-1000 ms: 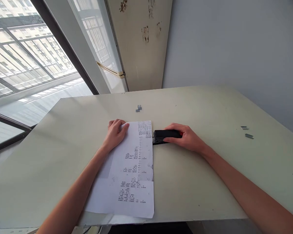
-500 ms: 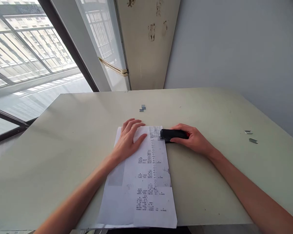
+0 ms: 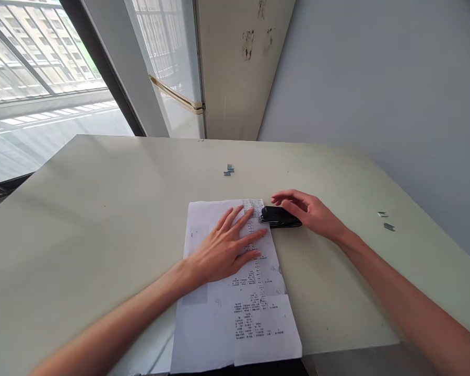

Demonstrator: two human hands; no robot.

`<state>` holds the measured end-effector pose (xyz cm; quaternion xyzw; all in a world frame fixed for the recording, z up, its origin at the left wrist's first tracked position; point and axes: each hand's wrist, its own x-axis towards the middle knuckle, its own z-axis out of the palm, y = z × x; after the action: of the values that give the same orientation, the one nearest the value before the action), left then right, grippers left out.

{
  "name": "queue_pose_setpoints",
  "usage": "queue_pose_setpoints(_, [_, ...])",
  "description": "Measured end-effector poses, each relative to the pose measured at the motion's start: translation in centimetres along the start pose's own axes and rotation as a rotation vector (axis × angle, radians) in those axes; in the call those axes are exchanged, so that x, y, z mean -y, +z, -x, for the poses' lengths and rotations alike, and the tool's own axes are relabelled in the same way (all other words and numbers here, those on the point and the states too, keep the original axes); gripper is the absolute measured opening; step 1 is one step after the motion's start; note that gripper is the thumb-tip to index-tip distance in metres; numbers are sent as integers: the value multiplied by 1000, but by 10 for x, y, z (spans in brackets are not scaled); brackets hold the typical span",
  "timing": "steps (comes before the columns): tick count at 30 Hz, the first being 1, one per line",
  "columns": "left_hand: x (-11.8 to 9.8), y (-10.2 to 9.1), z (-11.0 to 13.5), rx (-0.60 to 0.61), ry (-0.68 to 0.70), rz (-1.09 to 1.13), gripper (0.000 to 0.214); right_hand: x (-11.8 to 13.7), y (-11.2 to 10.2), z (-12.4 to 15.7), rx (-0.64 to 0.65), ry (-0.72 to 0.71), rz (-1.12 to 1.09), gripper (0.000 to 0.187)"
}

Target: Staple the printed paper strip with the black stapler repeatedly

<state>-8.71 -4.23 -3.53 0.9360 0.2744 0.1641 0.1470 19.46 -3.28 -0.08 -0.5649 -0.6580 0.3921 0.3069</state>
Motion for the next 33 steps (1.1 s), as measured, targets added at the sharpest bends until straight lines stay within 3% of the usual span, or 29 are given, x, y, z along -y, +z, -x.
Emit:
queue_pose_setpoints(5, [0,2,2,-4,8,-21,49,12,16,-18,-156,29,174,55])
queue_pose_setpoints(16, [2,12,3,-59,13,72,47,17,34,-28,-71,-17,324,50])
queue_pose_setpoints(33, [2,16,8,-45,-47,62,47,30,38,-24,-14,91,371,45])
